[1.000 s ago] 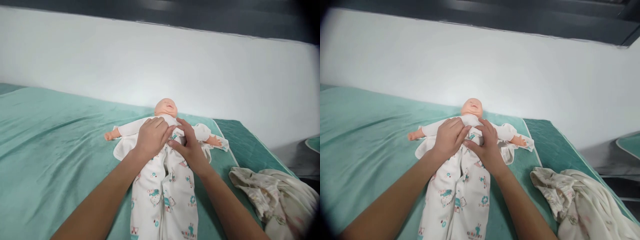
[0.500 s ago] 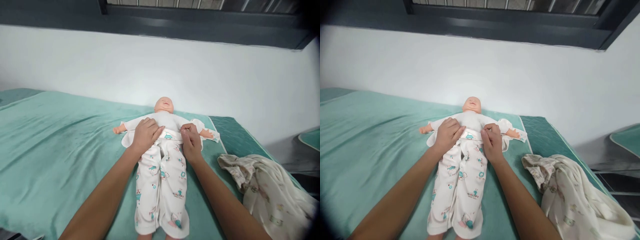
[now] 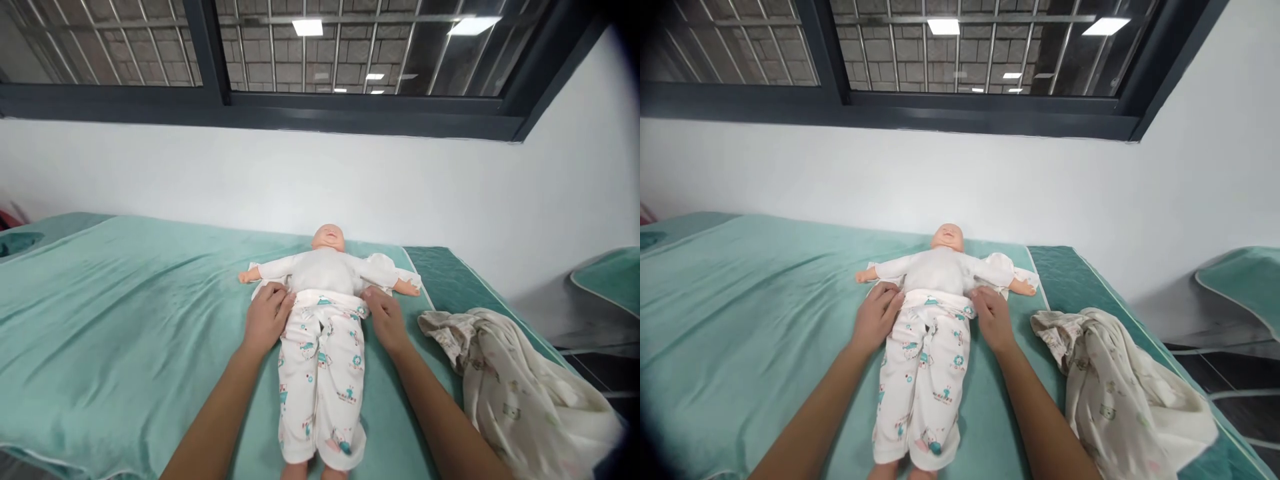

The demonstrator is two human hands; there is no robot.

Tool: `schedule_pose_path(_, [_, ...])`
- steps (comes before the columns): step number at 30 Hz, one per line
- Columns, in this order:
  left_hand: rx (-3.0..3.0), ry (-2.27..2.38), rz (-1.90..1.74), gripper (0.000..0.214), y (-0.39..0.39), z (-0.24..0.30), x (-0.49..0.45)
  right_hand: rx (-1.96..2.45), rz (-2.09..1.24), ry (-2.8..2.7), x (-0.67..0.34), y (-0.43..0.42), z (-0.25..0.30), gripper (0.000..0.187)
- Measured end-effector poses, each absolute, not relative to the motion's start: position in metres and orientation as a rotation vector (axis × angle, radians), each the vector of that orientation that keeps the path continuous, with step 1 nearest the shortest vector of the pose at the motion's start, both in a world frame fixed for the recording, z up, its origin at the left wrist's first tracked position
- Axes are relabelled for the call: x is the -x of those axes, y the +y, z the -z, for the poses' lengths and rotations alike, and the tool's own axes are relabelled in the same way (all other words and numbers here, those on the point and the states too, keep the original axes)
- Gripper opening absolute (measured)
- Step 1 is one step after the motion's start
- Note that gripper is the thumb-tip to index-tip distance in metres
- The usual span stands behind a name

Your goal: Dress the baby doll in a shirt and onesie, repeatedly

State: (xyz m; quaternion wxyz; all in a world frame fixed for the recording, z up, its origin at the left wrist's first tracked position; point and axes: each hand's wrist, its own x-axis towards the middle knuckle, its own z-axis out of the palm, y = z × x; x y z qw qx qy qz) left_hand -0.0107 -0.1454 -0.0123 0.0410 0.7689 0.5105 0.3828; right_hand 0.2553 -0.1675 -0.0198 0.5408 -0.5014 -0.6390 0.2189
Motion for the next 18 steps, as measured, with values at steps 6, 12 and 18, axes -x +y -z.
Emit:
schedule_pose_path(6, [-2.241,1.568,-1.065,0.027,-0.166,0.018,0.015,1.226,-0.737,-1.771,-0.265,-0.176,0.019,0.036])
schedule_pose_path(12, [-2.329,1.633,-1.046,0.028,-0.154,0.022,0.008,1.185,-0.868,-1.735,-0.264,-0.174,0.019,0.029])
schedule_pose_path(18, [-2.306,1.701,-1.228,0.027,-0.12,0.017,-0.022,1.214,-0.526,-1.582,-0.247,-0.145,0.025,0.022])
